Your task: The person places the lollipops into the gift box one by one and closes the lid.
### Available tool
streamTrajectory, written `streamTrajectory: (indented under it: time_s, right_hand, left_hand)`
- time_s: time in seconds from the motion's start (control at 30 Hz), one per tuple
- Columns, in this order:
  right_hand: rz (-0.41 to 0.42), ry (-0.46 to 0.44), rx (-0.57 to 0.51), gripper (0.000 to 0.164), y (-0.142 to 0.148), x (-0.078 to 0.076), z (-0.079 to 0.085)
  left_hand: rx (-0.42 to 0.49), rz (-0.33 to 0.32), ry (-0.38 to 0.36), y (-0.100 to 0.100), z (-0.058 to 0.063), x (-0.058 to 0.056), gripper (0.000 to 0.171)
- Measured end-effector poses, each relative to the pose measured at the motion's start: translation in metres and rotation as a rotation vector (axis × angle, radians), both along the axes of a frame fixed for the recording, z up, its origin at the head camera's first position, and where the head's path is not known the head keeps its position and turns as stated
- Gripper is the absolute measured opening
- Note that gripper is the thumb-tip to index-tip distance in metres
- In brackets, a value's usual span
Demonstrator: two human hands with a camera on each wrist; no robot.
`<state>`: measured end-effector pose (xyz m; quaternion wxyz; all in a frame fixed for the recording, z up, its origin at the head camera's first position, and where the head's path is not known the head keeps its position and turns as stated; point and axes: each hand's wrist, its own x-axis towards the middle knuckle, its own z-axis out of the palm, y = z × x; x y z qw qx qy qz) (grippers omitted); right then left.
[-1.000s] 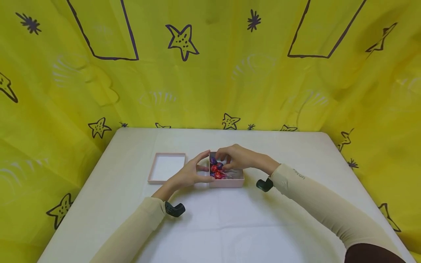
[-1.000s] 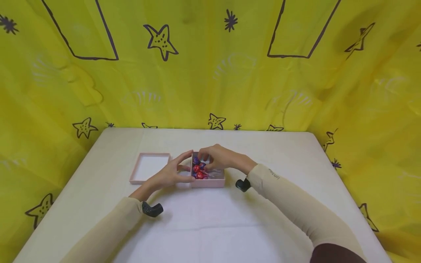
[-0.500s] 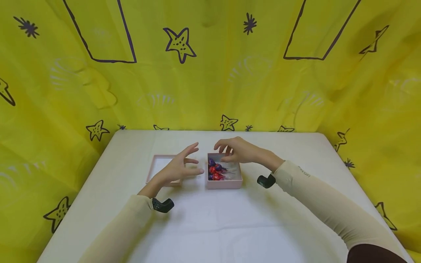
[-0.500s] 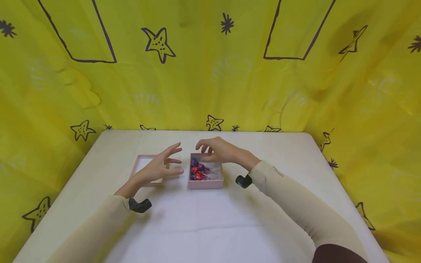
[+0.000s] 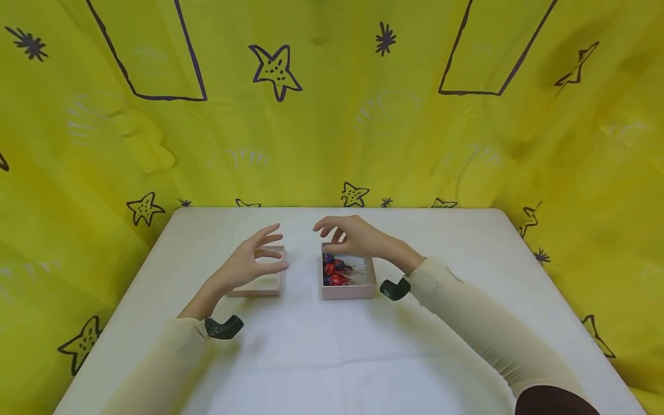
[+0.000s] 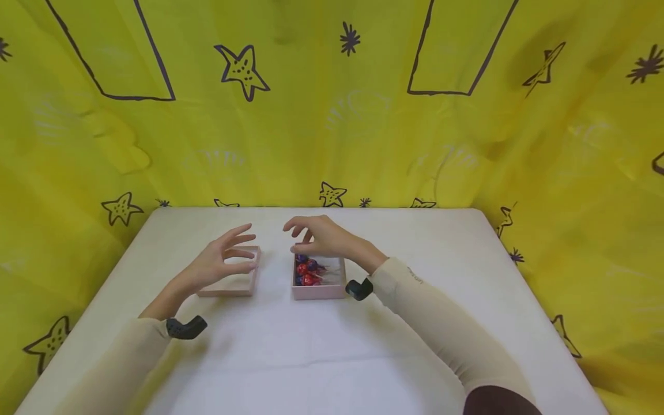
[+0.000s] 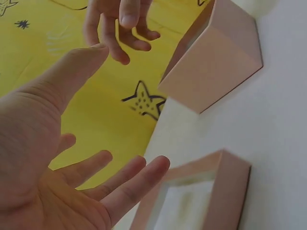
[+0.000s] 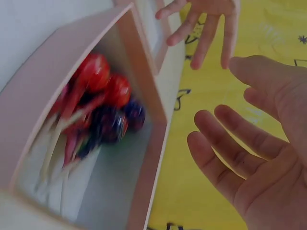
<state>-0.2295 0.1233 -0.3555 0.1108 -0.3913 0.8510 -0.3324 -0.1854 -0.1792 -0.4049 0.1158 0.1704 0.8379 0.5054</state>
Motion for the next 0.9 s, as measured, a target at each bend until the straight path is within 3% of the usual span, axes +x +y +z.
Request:
streamTrajectory:
  time_s: [0.27, 0.47, 0.7, 0.9]
  right_hand:
    - [-0.066, -0.043, -0.053, 0.049, -0.041, 0.007, -0.001]
    - [-0.190, -0.211, -0.089, 0.058, -0.067, 0.010, -0.007]
    - [-0.317, -0.335, -0.102, 0.066, -0.092, 0.020, -0.025]
    - [-0.420, -0.455, -0.166, 0.070, -0.109, 0.029, -0.039]
  left_hand:
    - [-0.058, 0.059, 0.027, -0.048, 0.010, 0.007, 0.092]
    - [-0.137, 0.103, 0.042, -0.077, 0.014, 0.012, 0.092]
    - [-0.090, 0.111, -0.103, -0.093, 0.006, 0.009, 0.096]
    - [-0.104, 0.074, -0.211, -0.097, -0.002, 0.003, 0.098]
